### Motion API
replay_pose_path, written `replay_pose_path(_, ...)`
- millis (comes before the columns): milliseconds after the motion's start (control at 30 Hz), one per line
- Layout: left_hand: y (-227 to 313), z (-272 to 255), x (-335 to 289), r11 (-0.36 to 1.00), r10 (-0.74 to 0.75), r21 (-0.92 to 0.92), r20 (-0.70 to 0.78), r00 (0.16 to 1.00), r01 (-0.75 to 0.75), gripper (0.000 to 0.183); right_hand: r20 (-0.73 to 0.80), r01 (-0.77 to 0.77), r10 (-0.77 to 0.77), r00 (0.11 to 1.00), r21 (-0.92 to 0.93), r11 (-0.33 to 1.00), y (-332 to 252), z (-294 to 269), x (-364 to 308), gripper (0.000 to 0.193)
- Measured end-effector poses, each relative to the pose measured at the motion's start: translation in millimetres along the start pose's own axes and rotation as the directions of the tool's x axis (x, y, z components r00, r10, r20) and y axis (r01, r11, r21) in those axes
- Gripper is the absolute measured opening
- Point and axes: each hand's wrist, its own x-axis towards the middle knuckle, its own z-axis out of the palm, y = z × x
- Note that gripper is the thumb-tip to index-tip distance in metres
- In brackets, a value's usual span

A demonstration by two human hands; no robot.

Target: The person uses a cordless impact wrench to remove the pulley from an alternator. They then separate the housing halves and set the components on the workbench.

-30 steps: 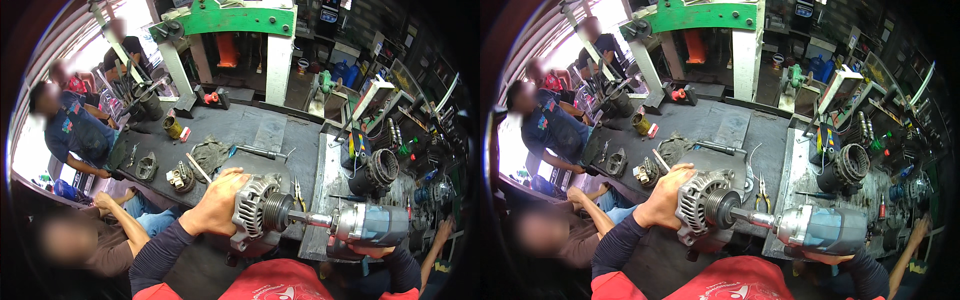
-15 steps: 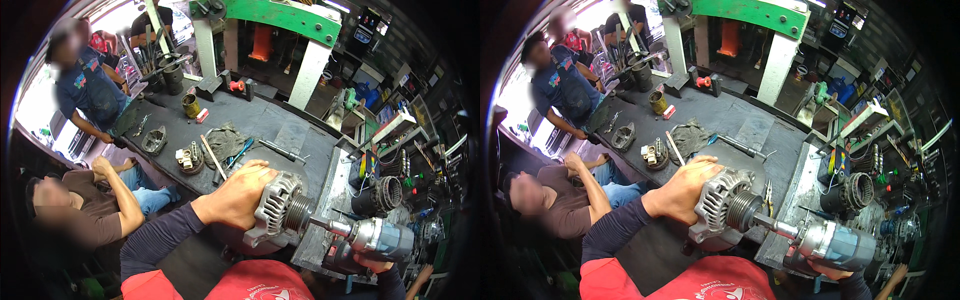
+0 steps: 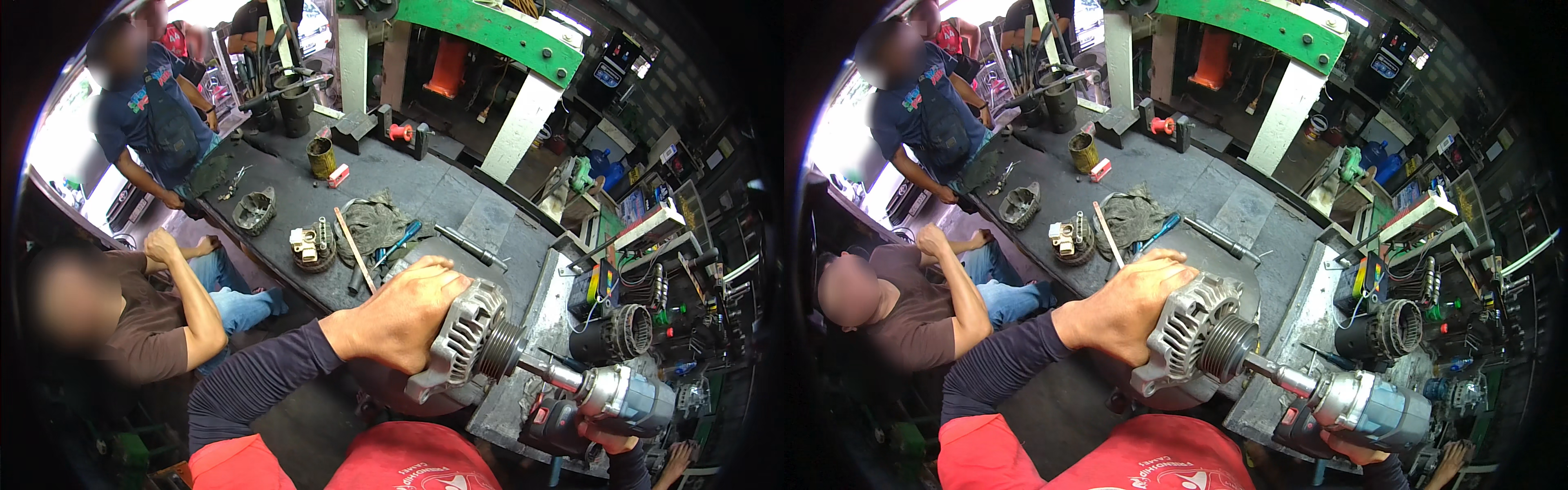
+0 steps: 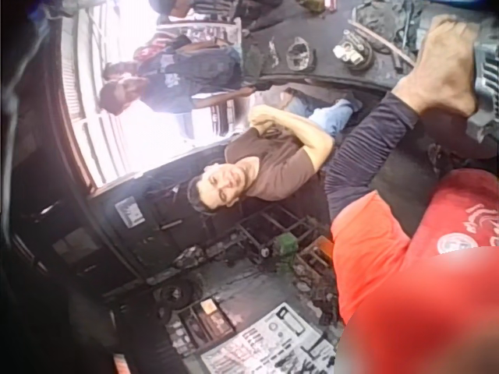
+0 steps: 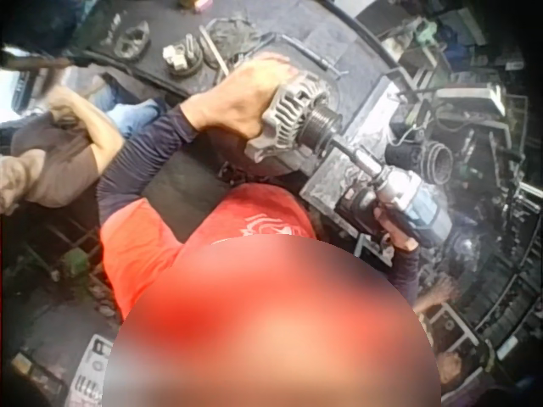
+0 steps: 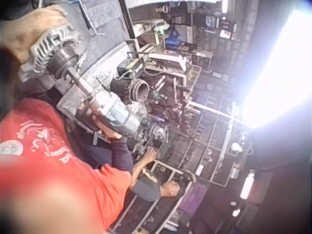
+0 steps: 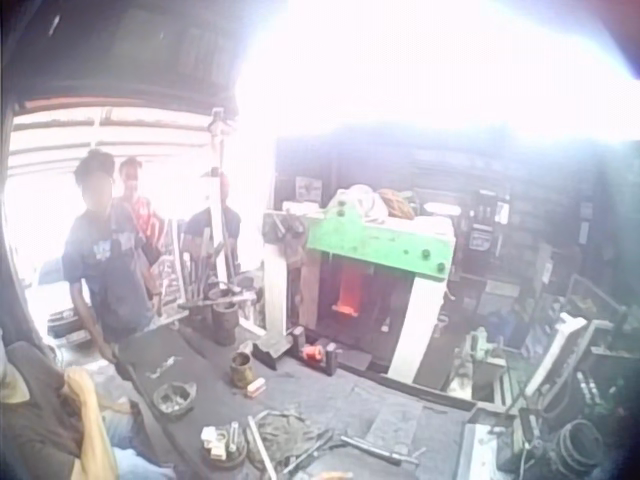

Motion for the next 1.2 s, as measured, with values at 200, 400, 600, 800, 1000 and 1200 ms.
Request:
replay_pose_path(200,-0.6,-0.7,0.6,1.0,-0.014,-0.003,0.026,1.0,0.014,0.078,-0.005,0.004,-0.005,1.0,-0.129,0.992,-2.1,-1.1,-0.2,0.06)
replay_pose_path(400,-0.1,0.8,-1.0,1.0,-0.012,0.02,-0.02,1.0,0.012,0.078,-0.021,0.029,-0.029,0.999,0.041,0.999,4.4,-4.2,-1.0,0.061)
replay_pose_path(600,-1.4,1.6,-2.2,0.999,-0.043,0.019,0.025,0.999,0.042,0.091,-0.011,0.039,-0.039,0.999,0.046,0.998,5.3,-1.5,1.3,0.063)
replay_pose_path(800,-3.1,0.8,-3.5,0.999,-0.043,-0.001,0.03,0.999,0.043,0.091,0.023,0.027,-0.034,0.999,0.253,0.967,-7.5,-1.2,-2.4,0.063)
replay_pose_path(1000,-2.5,0.6,-4.2,0.999,-0.039,0.007,0.011,0.999,0.039,0.091,0.025,0.017,-0.023,0.999,0.192,0.981,-10.0,-2.7,0.6,0.063)
replay_pose_path(1200,-0.6,-0.7,-2.7,0.999,-0.048,0.015,0.016,0.999,0.048,0.077,0.003,0.031,-0.031,1.0,0.094,0.995,2.4,-2.9,-2.8,0.063)
